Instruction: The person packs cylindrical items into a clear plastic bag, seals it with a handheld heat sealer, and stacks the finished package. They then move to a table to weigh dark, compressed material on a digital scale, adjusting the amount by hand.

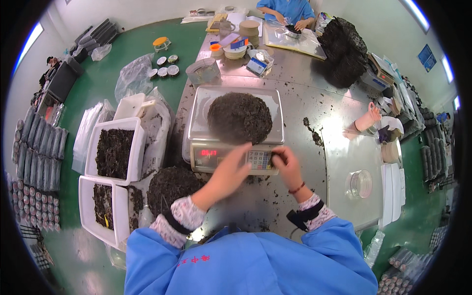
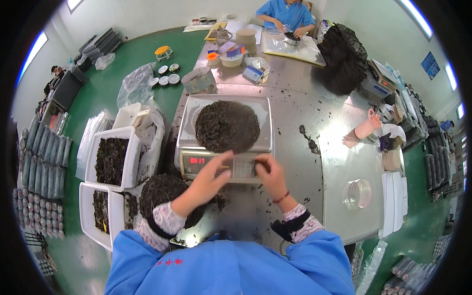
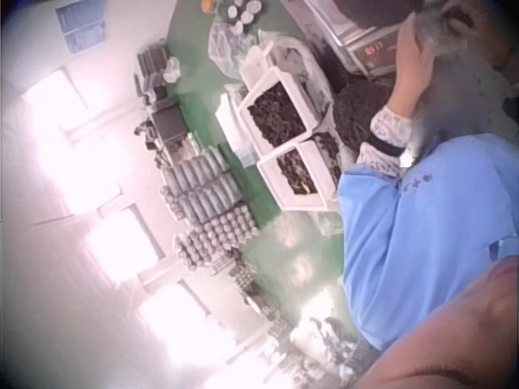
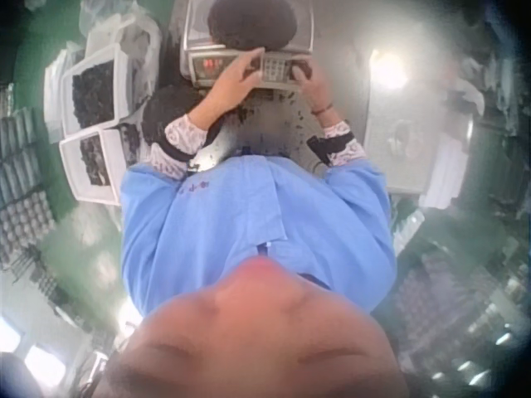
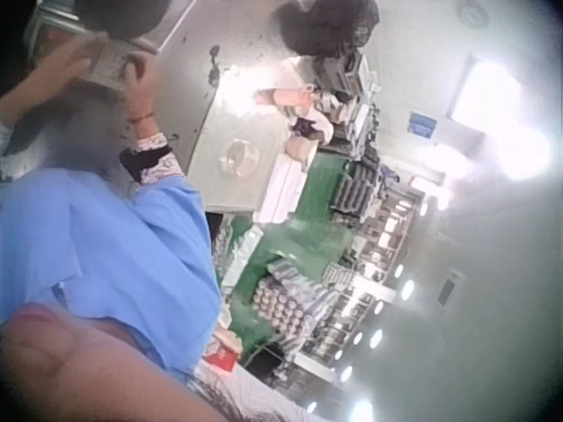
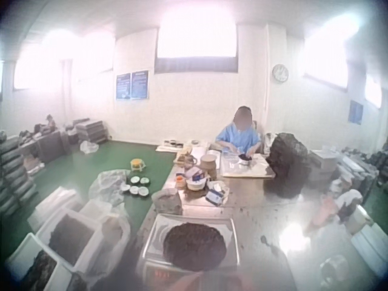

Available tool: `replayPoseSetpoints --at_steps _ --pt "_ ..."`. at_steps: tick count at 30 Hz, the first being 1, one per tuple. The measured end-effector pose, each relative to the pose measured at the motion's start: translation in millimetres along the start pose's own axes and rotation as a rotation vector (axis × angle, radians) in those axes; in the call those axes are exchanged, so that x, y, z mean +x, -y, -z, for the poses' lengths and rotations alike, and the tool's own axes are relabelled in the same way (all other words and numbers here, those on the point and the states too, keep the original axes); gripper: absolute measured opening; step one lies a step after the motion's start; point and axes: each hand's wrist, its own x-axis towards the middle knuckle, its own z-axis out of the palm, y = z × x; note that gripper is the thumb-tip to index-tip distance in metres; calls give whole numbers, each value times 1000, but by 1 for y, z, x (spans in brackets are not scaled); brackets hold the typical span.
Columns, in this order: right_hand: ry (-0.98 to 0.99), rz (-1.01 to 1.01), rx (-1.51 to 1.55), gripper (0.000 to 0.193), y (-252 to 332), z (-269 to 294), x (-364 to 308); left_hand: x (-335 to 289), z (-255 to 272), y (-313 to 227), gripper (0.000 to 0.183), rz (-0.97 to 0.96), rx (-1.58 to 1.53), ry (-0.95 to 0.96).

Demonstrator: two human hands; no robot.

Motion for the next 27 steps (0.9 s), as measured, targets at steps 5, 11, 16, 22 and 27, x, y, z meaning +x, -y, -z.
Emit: replayPoseSetpoints --at_steps 5,11,16,22,27 --pt "315 147 -429 19 -34 -37 -62 -109 -17 13 44 274 -102 164" --pt "232 590 -645 33 -4 -63 -7 -174 -3 17 39 490 -223 -77" --pt "143 688 -914 54 5 -51 55 -178 10 15 33 415 -74 -332" --pt "130 888 -1331 41 -12 4 55 -205 66 46 37 317 591 -619" --pt "-405 583 -1345 40 -28 99 40 -255 97 112 67 704 631 -738"
